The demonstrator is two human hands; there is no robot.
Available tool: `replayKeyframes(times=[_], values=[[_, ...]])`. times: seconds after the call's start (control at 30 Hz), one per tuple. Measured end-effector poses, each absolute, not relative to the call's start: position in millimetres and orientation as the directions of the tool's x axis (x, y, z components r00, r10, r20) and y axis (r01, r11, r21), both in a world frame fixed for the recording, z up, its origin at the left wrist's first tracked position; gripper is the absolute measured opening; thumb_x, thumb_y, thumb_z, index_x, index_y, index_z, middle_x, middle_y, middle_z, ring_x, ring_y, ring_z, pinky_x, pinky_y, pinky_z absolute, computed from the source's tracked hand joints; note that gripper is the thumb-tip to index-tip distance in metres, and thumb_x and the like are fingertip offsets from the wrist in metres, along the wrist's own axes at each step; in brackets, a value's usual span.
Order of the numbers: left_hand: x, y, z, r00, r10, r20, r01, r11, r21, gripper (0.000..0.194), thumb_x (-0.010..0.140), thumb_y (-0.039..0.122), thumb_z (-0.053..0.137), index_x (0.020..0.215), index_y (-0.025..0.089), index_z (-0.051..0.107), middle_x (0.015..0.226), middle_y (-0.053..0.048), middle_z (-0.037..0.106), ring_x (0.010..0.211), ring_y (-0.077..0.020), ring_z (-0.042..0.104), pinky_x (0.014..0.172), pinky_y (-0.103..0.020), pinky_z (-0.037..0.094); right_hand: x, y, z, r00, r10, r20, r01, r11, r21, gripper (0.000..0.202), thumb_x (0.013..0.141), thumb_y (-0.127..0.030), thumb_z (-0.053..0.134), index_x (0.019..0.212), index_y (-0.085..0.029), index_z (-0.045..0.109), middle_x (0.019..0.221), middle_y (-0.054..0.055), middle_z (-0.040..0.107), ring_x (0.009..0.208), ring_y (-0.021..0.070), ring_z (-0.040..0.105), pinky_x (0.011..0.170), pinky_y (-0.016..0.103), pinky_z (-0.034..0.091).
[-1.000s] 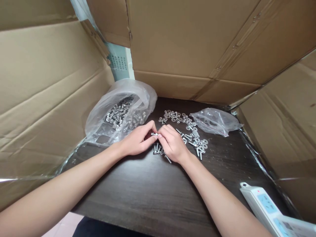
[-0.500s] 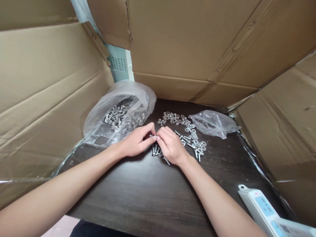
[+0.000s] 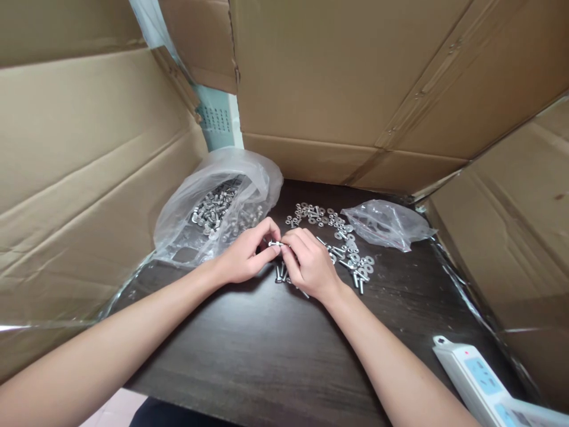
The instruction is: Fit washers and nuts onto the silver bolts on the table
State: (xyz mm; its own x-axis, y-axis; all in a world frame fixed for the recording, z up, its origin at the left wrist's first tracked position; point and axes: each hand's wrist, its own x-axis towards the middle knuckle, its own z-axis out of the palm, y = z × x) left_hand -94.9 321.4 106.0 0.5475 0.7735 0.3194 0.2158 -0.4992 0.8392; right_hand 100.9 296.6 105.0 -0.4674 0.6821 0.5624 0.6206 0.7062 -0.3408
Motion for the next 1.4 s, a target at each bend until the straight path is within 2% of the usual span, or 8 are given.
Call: replayKeyframes(times=[0.33, 0.73, 0.93, 1.03, 1.13, 1.23, 1.33, 1.4], values=[[-93.0, 320.8, 107.8, 0.523, 0.792, 0.315, 0.241, -0.491, 0.837, 0.012, 0.091, 0.026, 0.059, 0.095, 0.02, 0.051, 0.084, 0.0, 0.058, 0.073, -0.0153, 0.054, 0.065, -0.029, 0.045, 101.5, 297.3, 103.8, -0.463, 0.701, 0.542, 0.627, 0.691, -0.359, 0.018, 0.103, -0.019, 0.044, 0.096, -0.019, 0.061, 0.091, 0.009, 0.064, 0.084, 0.0228, 0.056, 0.077, 0.038, 0.047], [-92.9, 321.3, 111.1, 0.518, 0.771, 0.369, 0.242, -0.546, 0.802, 0.005, 0.09, 0.022, 0.057, 0.091, 0.019, 0.053, 0.083, 0.0, 0.059, 0.073, -0.0139, 0.054, 0.066, -0.027, 0.045, 101.6, 296.7, 104.2, -0.488, 0.684, 0.543, 0.66, 0.696, -0.283, 0.018, 0.102, -0.018, 0.045, 0.096, -0.018, 0.063, 0.089, 0.008, 0.064, 0.081, 0.0229, 0.054, 0.075, 0.036, 0.044], [-92.0, 320.6, 111.3, 0.515, 0.768, 0.381, 0.247, -0.559, 0.792, 0.011, 0.087, 0.024, 0.059, 0.094, 0.018, 0.052, 0.085, -0.001, 0.06, 0.072, -0.0148, 0.056, 0.065, -0.028, 0.047, 101.4, 297.4, 103.9, -0.456, 0.698, 0.552, 0.654, 0.683, -0.325, 0.019, 0.104, -0.02, 0.045, 0.098, -0.019, 0.063, 0.089, 0.008, 0.065, 0.082, 0.0223, 0.055, 0.075, 0.036, 0.046], [-91.5, 321.4, 109.8, 0.467, 0.782, 0.414, 0.29, -0.578, 0.763, 0.009, 0.095, 0.026, 0.052, 0.096, 0.018, 0.056, 0.089, -0.003, 0.063, 0.079, -0.0166, 0.059, 0.072, -0.03, 0.049, 101.5, 298.0, 103.6, -0.435, 0.698, 0.569, 0.651, 0.68, -0.337, 0.02, 0.104, -0.021, 0.045, 0.099, -0.019, 0.064, 0.088, 0.008, 0.065, 0.081, 0.0223, 0.055, 0.075, 0.036, 0.045], [-91.2, 322.8, 108.1, 0.359, 0.8, 0.481, 0.358, -0.594, 0.721, 0.025, 0.103, 0.027, 0.039, 0.097, 0.018, 0.06, 0.094, -0.005, 0.065, 0.087, -0.0186, 0.061, 0.08, -0.033, 0.049, 101.4, 298.3, 103.1, -0.413, 0.691, 0.593, 0.64, 0.684, -0.35, 0.02, 0.104, -0.021, 0.044, 0.099, -0.019, 0.064, 0.088, 0.008, 0.066, 0.08, 0.0223, 0.055, 0.075, 0.037, 0.045], [-90.8, 323.3, 107.2, 0.266, 0.82, 0.507, 0.403, -0.573, 0.714, 0.033, 0.107, 0.029, 0.034, 0.094, 0.018, 0.062, 0.085, -0.004, 0.066, 0.08, -0.017, 0.062, 0.078, -0.031, 0.05, 101.4, 298.5, 102.9, -0.382, 0.698, 0.606, 0.622, 0.679, -0.39, 0.019, 0.103, -0.021, 0.045, 0.099, -0.019, 0.064, 0.088, 0.008, 0.066, 0.08, 0.022, 0.055, 0.076, 0.037, 0.046], [-90.3, 322.5, 106.8, 0.25, 0.81, 0.53, 0.444, -0.582, 0.681, 0.032, 0.107, 0.031, 0.04, 0.094, 0.019, 0.066, 0.074, 0.0, 0.065, 0.071, -0.015, 0.062, 0.074, -0.029, 0.049, 102.1, 298.9, 103.1, -0.32, 0.708, 0.63, 0.596, 0.667, -0.447, 0.018, 0.103, -0.021, 0.046, 0.095, -0.02, 0.063, 0.086, 0.007, 0.066, 0.08, 0.0213, 0.056, 0.076, 0.037, 0.047], [-89.9, 321.6, 106.4, 0.256, 0.799, 0.544, 0.463, -0.595, 0.657, 0.03, 0.106, 0.03, 0.044, 0.096, 0.019, 0.07, 0.076, -0.001, 0.069, 0.071, -0.015, 0.064, 0.075, -0.029, 0.05, 102.6, 299.4, 103.3, -0.266, 0.713, 0.648, 0.579, 0.656, -0.484, 0.018, 0.102, -0.02, 0.046, 0.093, -0.02, 0.062, 0.085, 0.006, 0.065, 0.08, 0.0206, 0.056, 0.075, 0.036, 0.046]])
